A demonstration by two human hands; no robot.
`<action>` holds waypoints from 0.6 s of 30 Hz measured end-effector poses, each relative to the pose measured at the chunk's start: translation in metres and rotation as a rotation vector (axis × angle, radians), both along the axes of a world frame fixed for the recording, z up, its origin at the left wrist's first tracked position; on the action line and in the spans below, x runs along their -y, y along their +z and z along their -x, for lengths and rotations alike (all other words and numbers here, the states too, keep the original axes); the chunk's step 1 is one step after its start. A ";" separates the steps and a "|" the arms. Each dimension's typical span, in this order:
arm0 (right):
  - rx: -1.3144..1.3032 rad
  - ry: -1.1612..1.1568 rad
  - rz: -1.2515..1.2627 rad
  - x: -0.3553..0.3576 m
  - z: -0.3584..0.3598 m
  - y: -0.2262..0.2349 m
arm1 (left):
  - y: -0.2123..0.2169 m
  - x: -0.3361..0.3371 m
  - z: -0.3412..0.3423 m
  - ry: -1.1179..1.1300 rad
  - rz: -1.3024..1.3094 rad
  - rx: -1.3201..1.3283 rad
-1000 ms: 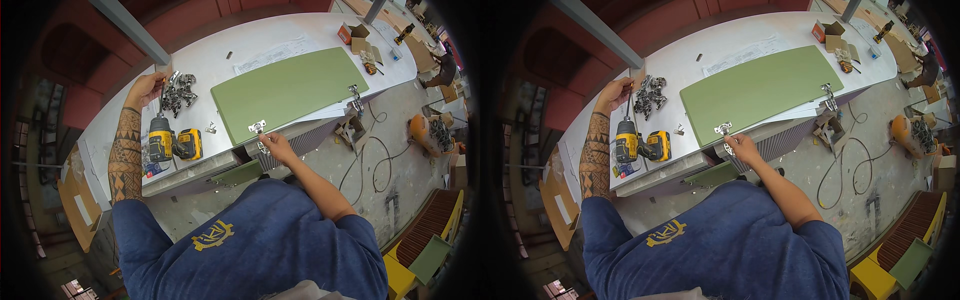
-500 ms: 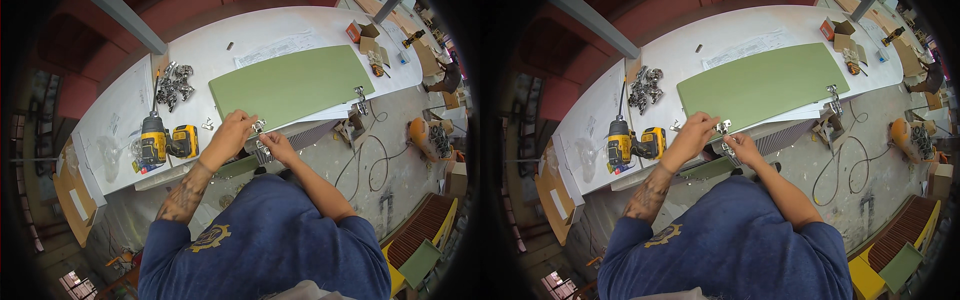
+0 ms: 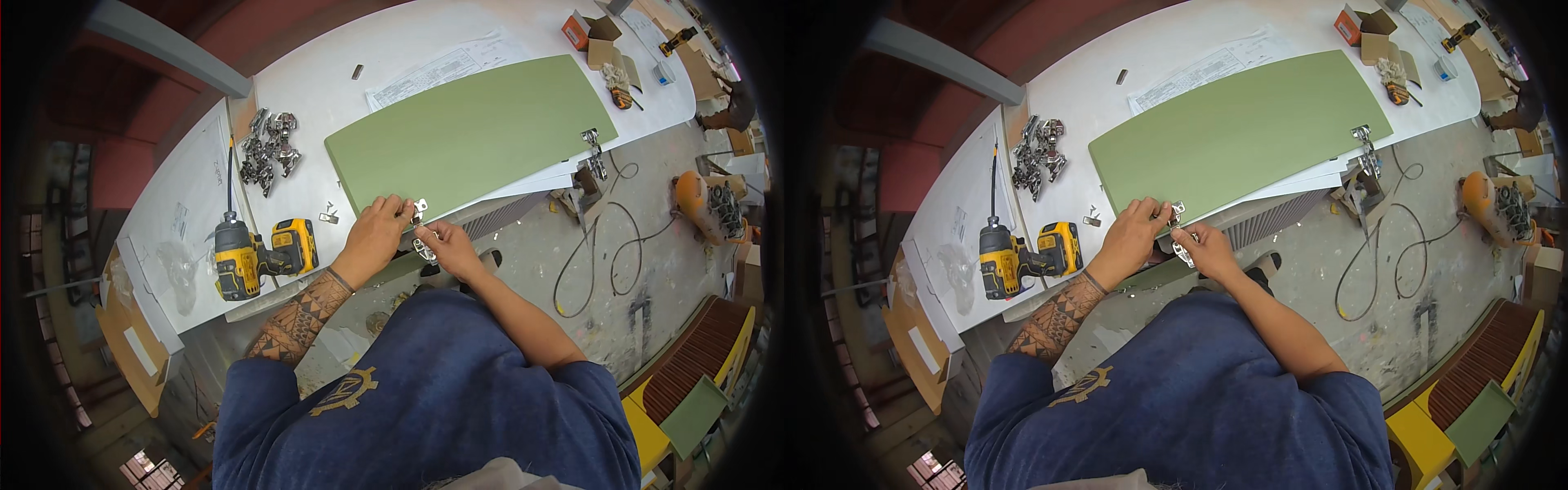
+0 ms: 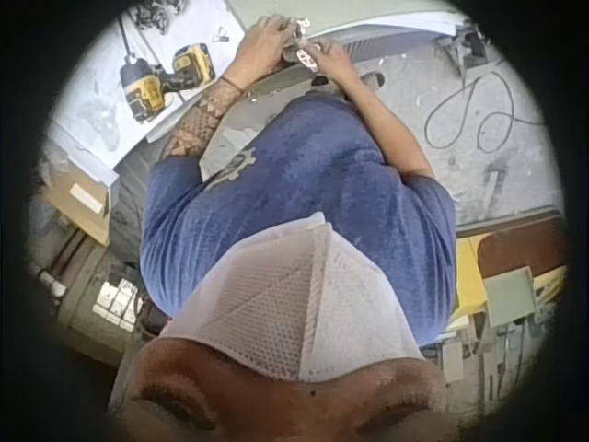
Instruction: The person installs metal hinges onto a green cabinet door using a power drill. The person positions the hinges over pre-drilled holes, inserts screws, and drives them in with the drill.
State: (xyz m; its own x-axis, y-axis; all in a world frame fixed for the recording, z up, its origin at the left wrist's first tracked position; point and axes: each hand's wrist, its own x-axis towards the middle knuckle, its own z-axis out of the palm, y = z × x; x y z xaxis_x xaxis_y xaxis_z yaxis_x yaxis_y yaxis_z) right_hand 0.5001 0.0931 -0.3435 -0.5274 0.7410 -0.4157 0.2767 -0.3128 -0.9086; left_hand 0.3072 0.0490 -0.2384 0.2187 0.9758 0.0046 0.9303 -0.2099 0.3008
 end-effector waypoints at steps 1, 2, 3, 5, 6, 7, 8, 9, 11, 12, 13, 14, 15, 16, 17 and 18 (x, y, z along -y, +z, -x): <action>-0.006 -0.004 0.005 -0.001 0.000 -0.001 | 0.000 -0.001 0.000 -0.001 0.010 0.000; -0.022 0.008 0.011 -0.003 -0.001 -0.003 | 0.000 -0.002 0.001 -0.006 0.014 -0.006; -0.038 0.021 0.017 -0.004 -0.003 -0.006 | -0.001 -0.003 0.001 -0.013 0.017 -0.011; -0.074 0.013 0.028 -0.004 -0.004 -0.009 | -0.003 -0.004 0.002 -0.023 0.022 -0.021; -0.103 0.011 0.035 -0.004 -0.004 -0.009 | -0.004 -0.004 0.002 -0.029 0.021 -0.010; -0.107 0.008 0.036 -0.004 -0.004 -0.009 | -0.005 -0.004 0.003 -0.035 0.019 0.002; -0.130 0.005 0.063 -0.004 -0.004 -0.007 | -0.006 -0.004 0.003 -0.037 0.021 -0.001; -0.153 0.002 0.089 -0.003 -0.004 -0.005 | -0.006 -0.004 0.003 -0.038 0.023 -0.018; -0.153 -0.001 0.081 -0.004 -0.002 -0.005 | -0.006 -0.004 0.002 -0.039 0.023 -0.039; -0.150 -0.002 0.071 -0.004 -0.001 -0.005 | -0.008 -0.004 0.002 -0.036 0.017 -0.043; -0.154 -0.001 0.068 -0.004 -0.001 -0.005 | -0.009 -0.004 0.002 -0.032 0.010 -0.047; -0.097 0.019 0.059 -0.005 -0.002 -0.005 | -0.008 -0.005 0.001 -0.035 0.005 -0.050; -0.039 0.038 0.051 -0.006 -0.003 -0.006 | -0.008 -0.005 -0.001 -0.012 -0.003 -0.047; -0.041 0.036 0.045 -0.005 -0.002 -0.006 | -0.008 -0.005 -0.001 0.009 -0.011 -0.044; -0.027 0.024 0.028 -0.004 -0.001 -0.006 | -0.007 -0.005 -0.001 0.006 -0.017 -0.047; -0.013 0.012 0.011 -0.003 -0.001 -0.007 | -0.006 -0.005 -0.001 0.017 -0.013 -0.018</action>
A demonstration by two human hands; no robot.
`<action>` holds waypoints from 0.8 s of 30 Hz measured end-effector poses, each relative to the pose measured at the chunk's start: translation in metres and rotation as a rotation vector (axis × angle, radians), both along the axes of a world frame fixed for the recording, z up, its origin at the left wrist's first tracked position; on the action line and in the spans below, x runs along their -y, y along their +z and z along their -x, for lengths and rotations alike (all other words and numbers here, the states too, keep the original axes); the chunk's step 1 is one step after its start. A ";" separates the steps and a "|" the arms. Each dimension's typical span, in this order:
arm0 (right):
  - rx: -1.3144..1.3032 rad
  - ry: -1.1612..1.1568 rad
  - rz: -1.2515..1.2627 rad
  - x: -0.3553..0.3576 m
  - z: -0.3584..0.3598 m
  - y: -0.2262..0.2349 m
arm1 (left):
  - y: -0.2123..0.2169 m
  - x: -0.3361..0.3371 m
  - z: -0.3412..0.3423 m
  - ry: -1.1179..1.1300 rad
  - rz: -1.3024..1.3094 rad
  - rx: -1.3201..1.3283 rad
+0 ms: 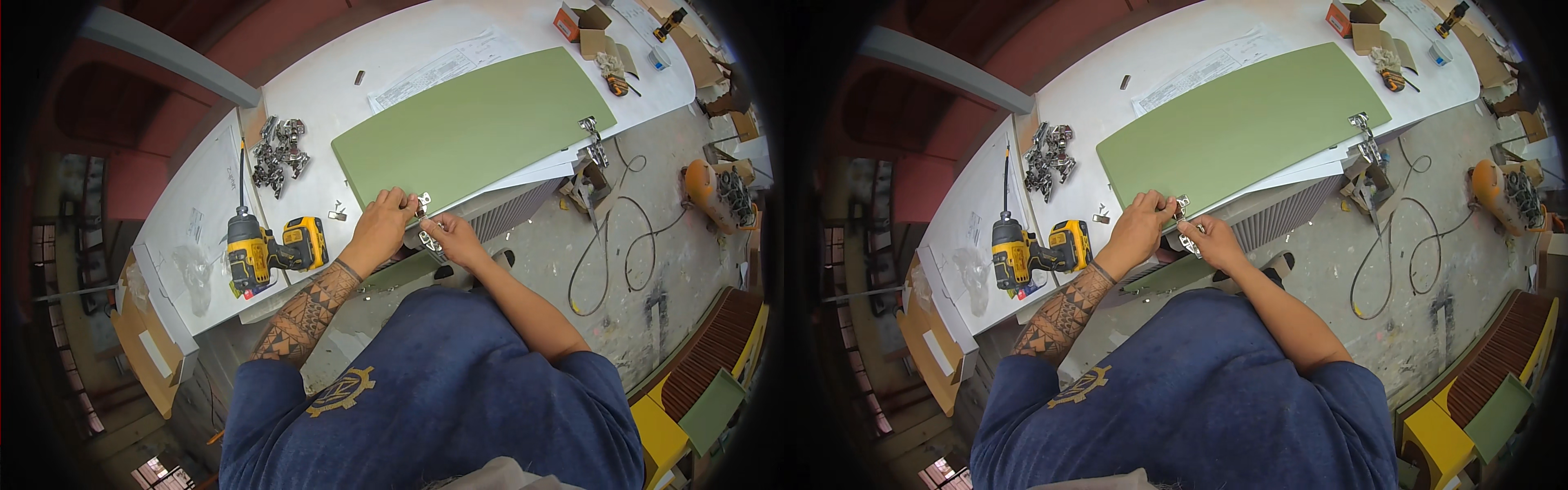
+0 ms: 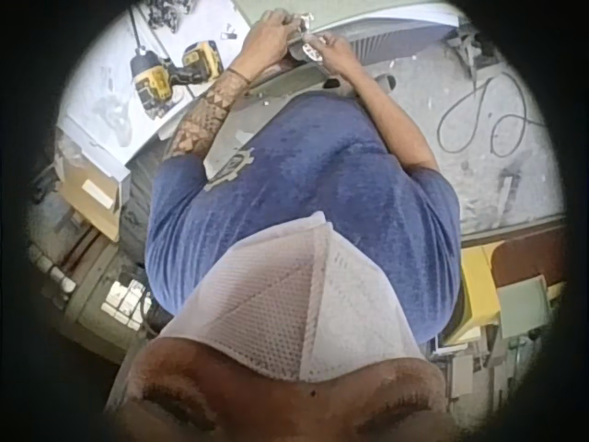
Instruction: The person installs metal hinges onto a green cabinet door using a power drill. The person positions the hinges over pre-drilled holes, inserts screws, and drives them in with the drill.
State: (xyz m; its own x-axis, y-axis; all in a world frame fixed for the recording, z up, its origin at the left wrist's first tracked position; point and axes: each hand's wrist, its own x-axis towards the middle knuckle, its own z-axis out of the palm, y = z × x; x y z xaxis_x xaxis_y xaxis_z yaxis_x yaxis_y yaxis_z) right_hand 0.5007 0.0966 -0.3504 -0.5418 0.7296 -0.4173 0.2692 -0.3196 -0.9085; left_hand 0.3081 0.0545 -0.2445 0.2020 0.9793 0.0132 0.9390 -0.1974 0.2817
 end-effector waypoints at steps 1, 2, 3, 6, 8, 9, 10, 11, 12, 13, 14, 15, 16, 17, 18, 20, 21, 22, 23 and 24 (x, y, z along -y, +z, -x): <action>-0.001 -0.004 -0.005 0.000 0.000 -0.001 | 0.000 -0.001 0.000 0.011 0.004 0.030; -0.012 -0.004 -0.011 0.000 0.000 0.000 | 0.002 -0.001 0.001 0.009 0.001 0.029; -0.023 -0.004 -0.017 0.000 0.000 0.000 | 0.002 -0.001 0.002 0.014 0.007 0.048; 0.020 0.016 -0.064 0.000 -0.001 0.002 | 0.002 0.000 0.003 0.011 0.009 0.056; -0.097 -0.038 0.073 0.005 0.003 0.002 | 0.000 0.001 0.002 0.004 0.006 0.044; -0.218 -0.092 0.211 0.006 0.004 0.002 | -0.001 0.002 0.001 -0.002 -0.010 0.028; -0.216 -0.091 0.212 0.006 0.002 0.002 | -0.002 0.002 0.001 -0.007 -0.027 0.011; -0.188 -0.067 0.232 0.006 -0.001 0.005 | -0.003 0.003 0.001 -0.005 -0.024 0.013; -0.162 -0.044 0.251 0.005 -0.002 0.008 | -0.003 0.003 0.000 -0.003 -0.020 -0.017; -0.161 -0.041 0.253 0.004 -0.001 0.009 | -0.002 0.002 0.000 -0.001 -0.016 -0.047; -0.165 -0.037 0.249 0.003 0.000 0.010 | -0.003 0.003 -0.002 0.002 -0.016 -0.048; -0.170 -0.032 0.245 0.002 0.000 0.011 | -0.004 0.002 -0.005 0.005 -0.019 -0.082; -0.173 -0.028 0.244 0.002 -0.001 0.013 | -0.005 0.003 -0.007 0.009 -0.024 -0.117; -0.147 -0.029 0.263 0.002 -0.002 0.017 | -0.007 0.003 -0.007 0.011 -0.027 -0.121; -0.121 -0.028 0.282 0.001 -0.001 0.020 | -0.008 0.004 -0.008 0.024 -0.036 -0.124; -0.145 -0.029 0.295 0.000 0.001 0.020 | -0.008 0.005 -0.008 0.033 -0.052 -0.129; -0.165 -0.032 0.313 0.000 0.000 0.019 | -0.007 0.005 -0.009 0.037 -0.045 -0.127; -0.168 -0.034 0.306 0.000 -0.001 0.019 | -0.005 0.005 -0.010 0.042 -0.040 -0.125; -0.153 -0.044 0.313 0.000 0.001 0.021 | -0.005 0.006 -0.010 0.048 -0.048 -0.128; -0.138 -0.052 0.320 0.000 0.002 0.023 | -0.005 0.007 -0.011 0.056 -0.050 -0.124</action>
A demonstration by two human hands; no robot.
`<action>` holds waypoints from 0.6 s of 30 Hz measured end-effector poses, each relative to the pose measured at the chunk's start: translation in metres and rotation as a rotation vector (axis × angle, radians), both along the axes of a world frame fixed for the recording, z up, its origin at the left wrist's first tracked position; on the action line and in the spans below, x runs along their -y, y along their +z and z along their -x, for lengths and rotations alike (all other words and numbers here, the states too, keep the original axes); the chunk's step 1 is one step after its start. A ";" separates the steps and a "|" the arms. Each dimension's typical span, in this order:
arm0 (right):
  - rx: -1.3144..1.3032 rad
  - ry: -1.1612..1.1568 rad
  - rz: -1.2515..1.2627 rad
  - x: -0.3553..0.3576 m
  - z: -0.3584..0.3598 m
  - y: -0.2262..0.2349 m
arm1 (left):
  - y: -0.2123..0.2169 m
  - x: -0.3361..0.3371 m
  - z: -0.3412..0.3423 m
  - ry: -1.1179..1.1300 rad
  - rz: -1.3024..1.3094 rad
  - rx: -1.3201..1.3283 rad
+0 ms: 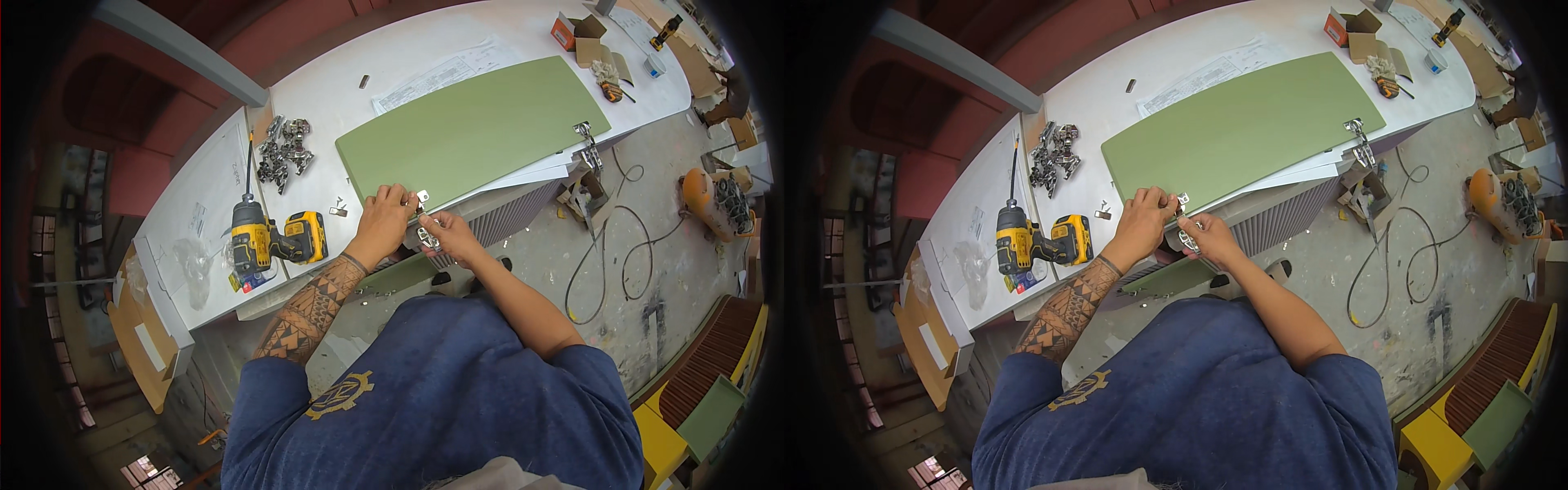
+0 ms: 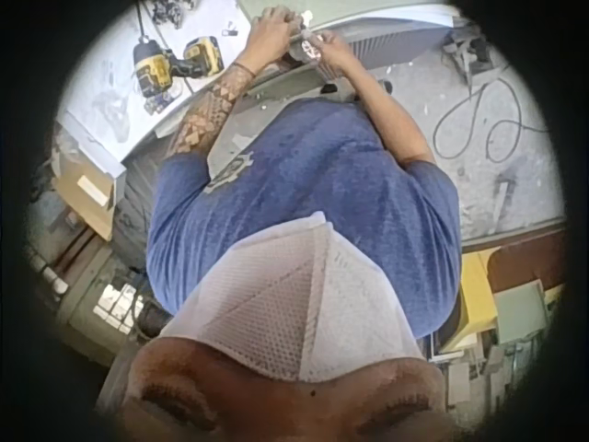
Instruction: The person installs metal hinges onto a green cabinet door using a power drill. The person positions the hinges over pre-drilled holes, inserts screws, and drives them in with the drill.
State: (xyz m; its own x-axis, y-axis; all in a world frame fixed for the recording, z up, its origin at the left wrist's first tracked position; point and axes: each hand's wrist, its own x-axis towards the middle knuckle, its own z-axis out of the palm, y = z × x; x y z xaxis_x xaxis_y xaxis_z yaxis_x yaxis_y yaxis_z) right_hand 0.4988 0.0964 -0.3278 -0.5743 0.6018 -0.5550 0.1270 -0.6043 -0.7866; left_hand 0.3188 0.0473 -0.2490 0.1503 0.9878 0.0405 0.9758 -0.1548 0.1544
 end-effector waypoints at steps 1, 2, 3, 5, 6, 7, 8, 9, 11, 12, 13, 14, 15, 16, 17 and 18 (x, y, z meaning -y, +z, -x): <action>-0.002 0.007 -0.009 0.000 0.000 0.002 | 0.001 0.001 0.000 0.009 -0.003 0.004; 0.015 0.016 -0.002 0.000 0.000 0.001 | 0.000 0.001 0.002 0.015 -0.013 0.001; 0.032 0.026 0.004 -0.001 0.000 0.001 | 0.000 0.001 0.004 0.026 -0.007 0.072; 0.038 0.016 -0.012 -0.001 0.000 -0.002 | -0.007 0.006 0.008 0.043 -0.006 0.140; 0.046 0.001 -0.021 0.000 0.001 -0.001 | -0.013 0.012 0.010 0.060 -0.114 0.238; 0.044 0.009 -0.026 0.002 0.003 -0.001 | -0.020 0.018 0.012 0.076 -0.222 0.334; 0.061 -0.004 -0.029 0.002 0.000 -0.003 | -0.021 0.027 0.005 0.071 -0.222 0.341; 0.075 -0.019 -0.031 0.002 -0.002 -0.004 | -0.020 0.044 -0.006 0.167 -0.275 0.462; 0.082 -0.023 -0.037 0.004 -0.004 -0.005 | -0.022 0.087 -0.020 0.342 -0.373 0.634; 0.086 -0.022 -0.042 0.005 -0.006 -0.005 | -0.023 0.110 -0.021 0.417 -0.417 0.685; 0.094 -0.025 -0.041 0.006 -0.009 -0.007 | -0.031 0.132 -0.020 0.532 -0.496 0.705; 0.128 -0.032 -0.158 0.006 -0.011 -0.010 | -0.042 0.151 -0.014 0.655 -0.576 0.721; 0.164 -0.039 -0.273 0.005 -0.015 -0.013 | -0.053 0.165 -0.003 0.747 -0.654 0.788; 0.170 -0.022 -0.269 0.005 -0.016 -0.006 | -0.060 0.178 0.010 0.850 -0.736 0.847; 0.267 -0.061 -0.435 0.003 -0.018 0.012 | -0.054 0.181 0.024 0.911 -0.791 0.801; 0.361 -0.103 -0.602 0.000 -0.021 0.028 | -0.039 0.176 0.036 0.966 -0.844 0.753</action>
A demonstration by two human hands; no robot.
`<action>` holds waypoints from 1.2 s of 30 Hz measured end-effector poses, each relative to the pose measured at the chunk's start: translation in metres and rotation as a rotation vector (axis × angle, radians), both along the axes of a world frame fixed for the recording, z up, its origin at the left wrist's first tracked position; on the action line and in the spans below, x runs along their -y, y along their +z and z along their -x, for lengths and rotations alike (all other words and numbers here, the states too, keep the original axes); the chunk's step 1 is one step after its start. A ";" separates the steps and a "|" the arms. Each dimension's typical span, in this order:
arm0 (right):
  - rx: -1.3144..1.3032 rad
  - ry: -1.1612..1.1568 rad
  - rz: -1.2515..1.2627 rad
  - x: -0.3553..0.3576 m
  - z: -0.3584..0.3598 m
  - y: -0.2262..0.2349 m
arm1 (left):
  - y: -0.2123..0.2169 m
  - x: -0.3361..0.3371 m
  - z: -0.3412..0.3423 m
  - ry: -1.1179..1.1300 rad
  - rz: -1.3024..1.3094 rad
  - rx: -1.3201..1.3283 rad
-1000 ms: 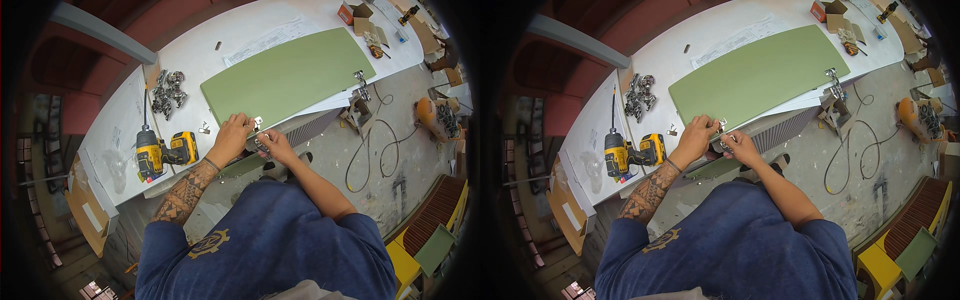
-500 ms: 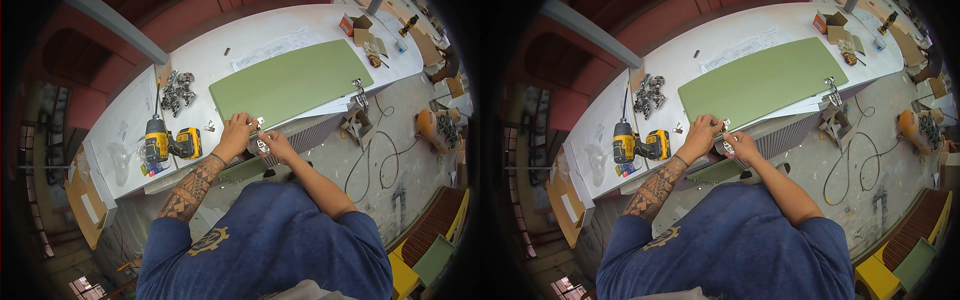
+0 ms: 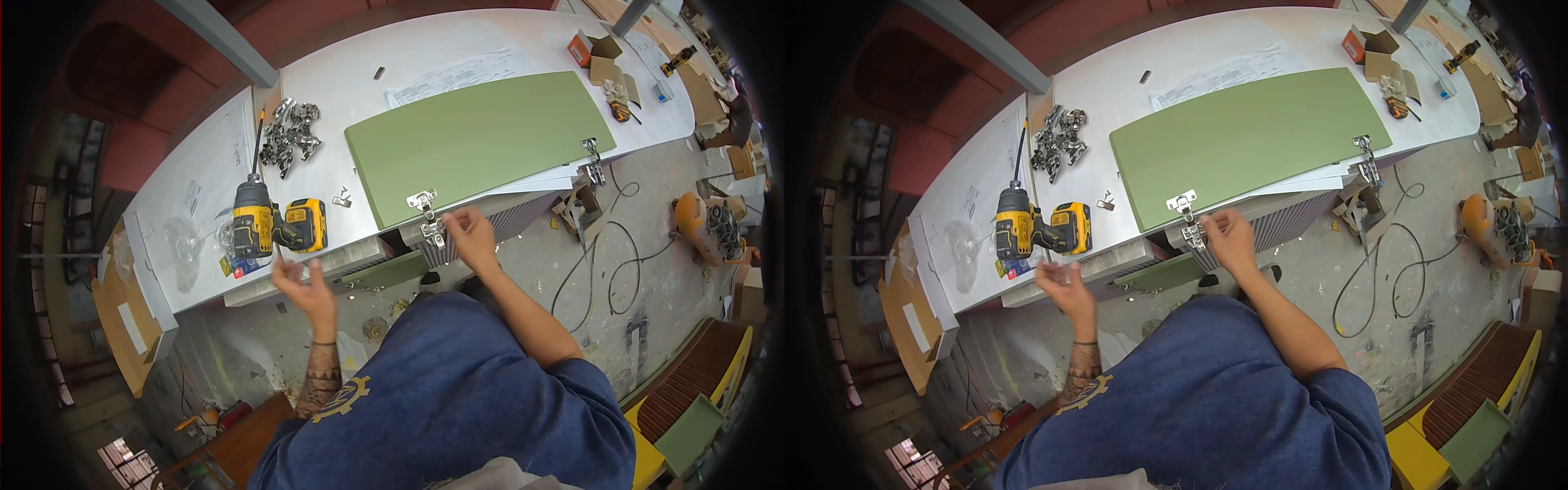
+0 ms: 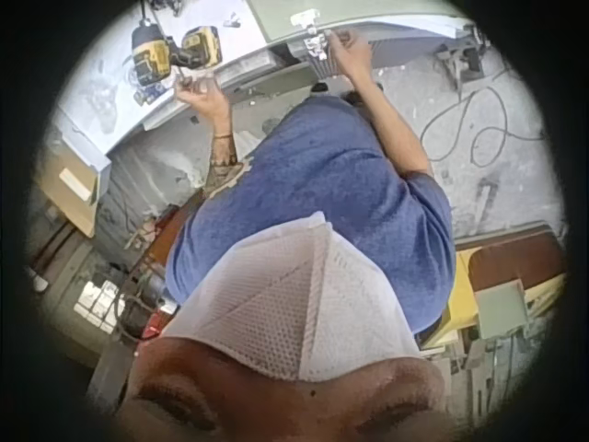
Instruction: The person installs metal hinges onto a green cabinet door using a power drill. The person positions the hinges over pre-drilled holes, inserts screws, and drives them in with the drill.
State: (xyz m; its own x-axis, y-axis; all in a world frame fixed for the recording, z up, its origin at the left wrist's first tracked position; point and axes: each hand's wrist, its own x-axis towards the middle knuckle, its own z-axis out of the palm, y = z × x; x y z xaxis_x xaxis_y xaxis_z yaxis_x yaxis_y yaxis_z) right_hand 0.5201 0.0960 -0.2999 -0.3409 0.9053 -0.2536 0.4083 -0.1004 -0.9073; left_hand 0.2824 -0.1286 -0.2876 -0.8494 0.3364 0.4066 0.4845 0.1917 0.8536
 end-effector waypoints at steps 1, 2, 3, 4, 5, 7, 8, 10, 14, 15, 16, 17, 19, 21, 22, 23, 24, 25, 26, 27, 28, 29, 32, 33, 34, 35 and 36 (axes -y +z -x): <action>0.008 0.008 0.005 -0.005 -0.003 0.006 | 0.014 -0.011 0.010 -0.008 -0.070 0.001; 0.034 -0.011 -0.191 -0.014 -0.003 0.011 | 0.026 -0.020 0.021 -0.010 -0.137 -0.004; 0.057 -0.032 -0.389 -0.024 -0.001 0.015 | 0.030 -0.025 0.035 0.002 -0.131 -0.001; 0.061 -0.024 -0.383 -0.036 0.002 0.021 | 0.031 -0.028 0.052 -0.112 -0.155 0.075; 0.091 0.079 -0.609 -0.050 0.005 0.026 | 0.032 -0.032 0.061 -0.228 -0.179 0.153; 0.129 0.177 -0.828 -0.077 0.014 0.026 | 0.048 -0.048 0.065 -0.242 -0.184 0.275; 0.073 0.297 -0.855 -0.091 0.020 0.025 | 0.056 -0.054 0.067 -0.251 -0.195 0.389; 0.020 0.417 -0.871 -0.103 0.024 0.020 | 0.059 -0.060 0.074 -0.269 -0.181 0.368; 0.070 0.735 -0.901 -0.112 0.028 0.024 | 0.056 -0.068 0.076 -0.274 -0.213 0.307; 0.099 0.846 -0.934 -0.112 0.026 0.029 | 0.052 -0.064 0.080 -0.293 -0.212 0.323; 0.099 0.847 -0.919 -0.115 0.026 0.034 | 0.049 -0.061 0.083 -0.312 -0.212 0.340; 0.135 0.938 -0.922 -0.120 0.026 0.039 | 0.050 -0.065 0.083 -0.283 -0.216 0.340; 0.169 1.026 -0.912 -0.124 0.026 0.036 | 0.059 -0.062 0.077 -0.304 -0.201 0.389; 0.183 1.038 -0.956 -0.125 0.028 0.030 | 0.075 -0.058 0.068 -0.312 -0.200 0.472; 0.183 1.038 -0.948 -0.126 0.028 0.026 | 0.079 -0.057 0.065 -0.312 -0.193 0.477; 0.197 1.017 -0.945 -0.125 0.029 0.023 | 0.085 -0.053 0.062 -0.358 -0.179 0.483; 0.210 0.996 -0.942 -0.125 0.030 0.020 | 0.089 -0.050 0.059 -0.404 -0.166 0.489; 0.205 0.996 -0.938 -0.125 0.030 0.019 | 0.092 -0.046 0.056 -0.422 -0.137 0.479; 0.211 0.994 -0.927 -0.124 0.032 0.019 | 0.099 -0.042 0.051 -0.414 -0.131 0.475; 0.224 0.988 -0.916 -0.124 0.031 0.019 | 0.106 -0.041 0.044 -0.437 -0.086 0.487; 0.221 0.986 -0.913 -0.123 0.031 0.018 | 0.110 -0.039 0.038 -0.461 -0.041 0.498; 0.221 0.981 -0.915 -0.123 0.031 0.018 | 0.111 -0.033 0.034 -0.489 -0.018 0.540; 0.220 0.972 -0.923 -0.122 0.030 0.017 | 0.124 -0.023 0.020 -0.494 0.151 0.607; 0.225 0.969 -0.928 -0.122 0.030 0.017 | 0.134 -0.023 0.014 -0.471 0.257 0.609; 0.223 0.969 -0.929 -0.124 0.030 0.017 | 0.132 -0.017 0.013 -0.463 0.288 0.624; 0.214 0.967 -0.926 -0.124 0.029 0.017 | 0.129 -0.011 0.014 -0.482 0.333 0.608; 0.206 0.965 -0.923 -0.123 0.029 0.018 | 0.127 -0.005 0.016 -0.501 0.377 0.591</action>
State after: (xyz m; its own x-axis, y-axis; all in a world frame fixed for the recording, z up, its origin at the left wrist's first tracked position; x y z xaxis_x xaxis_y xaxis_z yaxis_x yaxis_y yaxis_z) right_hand 0.4908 0.2195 -0.2815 -0.9625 0.1945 0.1890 0.1050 0.9098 -0.4016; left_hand 0.2661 -0.1238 -0.1606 -0.6020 0.7515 -0.2699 0.0839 0.3957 0.9145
